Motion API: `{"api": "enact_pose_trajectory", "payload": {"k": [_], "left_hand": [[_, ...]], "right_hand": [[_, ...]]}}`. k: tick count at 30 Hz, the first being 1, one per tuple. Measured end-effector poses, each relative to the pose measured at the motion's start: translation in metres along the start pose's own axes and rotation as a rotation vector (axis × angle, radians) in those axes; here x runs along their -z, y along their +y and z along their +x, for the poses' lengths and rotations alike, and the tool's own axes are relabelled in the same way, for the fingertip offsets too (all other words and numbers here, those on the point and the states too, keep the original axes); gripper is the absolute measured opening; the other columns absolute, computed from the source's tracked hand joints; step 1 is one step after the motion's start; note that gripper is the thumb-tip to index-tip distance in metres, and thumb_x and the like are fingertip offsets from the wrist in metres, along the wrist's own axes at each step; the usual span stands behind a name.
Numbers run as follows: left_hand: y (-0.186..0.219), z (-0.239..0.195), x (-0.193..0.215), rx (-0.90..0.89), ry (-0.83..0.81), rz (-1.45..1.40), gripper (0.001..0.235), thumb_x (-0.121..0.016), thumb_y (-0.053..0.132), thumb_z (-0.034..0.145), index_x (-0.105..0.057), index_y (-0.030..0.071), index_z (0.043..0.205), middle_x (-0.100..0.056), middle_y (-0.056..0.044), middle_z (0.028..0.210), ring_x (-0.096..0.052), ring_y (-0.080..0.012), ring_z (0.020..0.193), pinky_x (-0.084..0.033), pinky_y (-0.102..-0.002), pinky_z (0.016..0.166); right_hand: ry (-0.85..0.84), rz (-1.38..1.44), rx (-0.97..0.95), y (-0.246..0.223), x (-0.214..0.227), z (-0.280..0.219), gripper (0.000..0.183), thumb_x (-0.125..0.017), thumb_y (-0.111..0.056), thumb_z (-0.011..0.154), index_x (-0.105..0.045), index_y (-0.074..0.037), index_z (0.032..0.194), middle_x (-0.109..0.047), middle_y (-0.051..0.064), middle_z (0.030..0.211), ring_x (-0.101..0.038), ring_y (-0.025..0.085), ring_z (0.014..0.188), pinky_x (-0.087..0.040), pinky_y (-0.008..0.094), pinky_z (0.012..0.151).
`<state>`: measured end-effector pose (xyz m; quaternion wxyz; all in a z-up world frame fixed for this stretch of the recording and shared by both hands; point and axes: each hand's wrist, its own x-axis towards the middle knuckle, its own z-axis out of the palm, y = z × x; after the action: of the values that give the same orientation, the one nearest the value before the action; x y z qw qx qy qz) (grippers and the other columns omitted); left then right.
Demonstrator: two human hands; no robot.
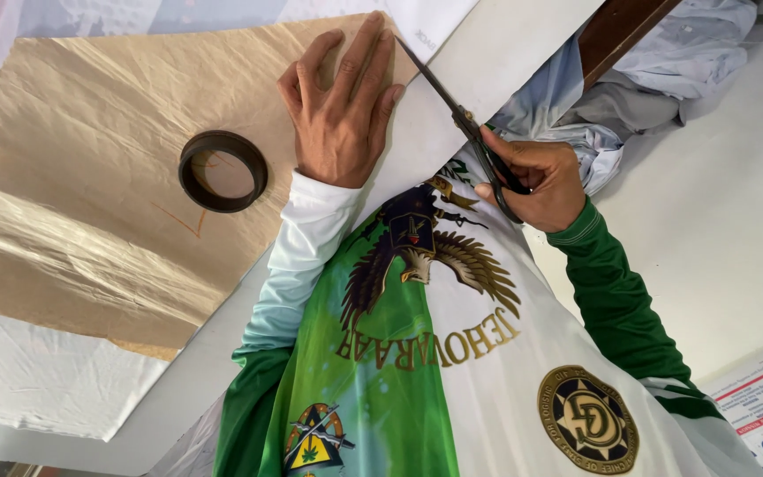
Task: A person lays out a paper pattern on a piece of fabric and uses scissors to cut the fabric according to the pattern.
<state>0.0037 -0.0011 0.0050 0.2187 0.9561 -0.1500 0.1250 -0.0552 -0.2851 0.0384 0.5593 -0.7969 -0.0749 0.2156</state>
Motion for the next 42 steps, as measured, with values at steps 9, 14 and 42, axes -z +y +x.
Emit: {"api": "enact_pose_trajectory", "payload": {"k": [9,14,42], "left_hand": [[0.002,0.002,0.002,0.017,-0.018,0.003,0.038,-0.048,0.039,0.114,-0.065,0.017,0.141,-0.058,0.004,0.148,-0.059,-0.0275,0.126,-0.04,-0.042,0.097],[0.002,0.003,0.003,0.032,-0.027,-0.011,0.04,-0.046,0.04,0.114,-0.065,0.016,0.141,-0.058,0.003,0.147,-0.057,-0.0274,0.127,-0.04,-0.043,0.098],[0.001,0.003,0.006,0.046,-0.058,-0.054,0.041,-0.049,0.04,0.113,-0.065,0.016,0.143,-0.056,0.005,0.149,-0.057,-0.0255,0.13,-0.039,-0.04,0.106]], "right_hand": [[-0.01,-0.049,-0.002,-0.004,-0.002,-0.004,0.068,-0.085,0.0,0.091,-0.052,-0.001,0.15,-0.037,-0.002,0.08,-0.028,0.013,0.075,-0.027,0.03,0.065],[-0.042,-0.114,0.022,-0.007,0.003,-0.005,0.068,-0.085,0.001,0.09,-0.053,0.001,0.15,-0.03,0.0,0.074,-0.022,0.014,0.069,-0.021,0.03,0.06],[0.04,-0.051,0.012,-0.015,-0.015,0.009,0.067,-0.088,-0.007,0.089,-0.056,0.002,0.147,-0.039,-0.001,0.068,-0.026,0.011,0.064,-0.024,0.028,0.057]]}}
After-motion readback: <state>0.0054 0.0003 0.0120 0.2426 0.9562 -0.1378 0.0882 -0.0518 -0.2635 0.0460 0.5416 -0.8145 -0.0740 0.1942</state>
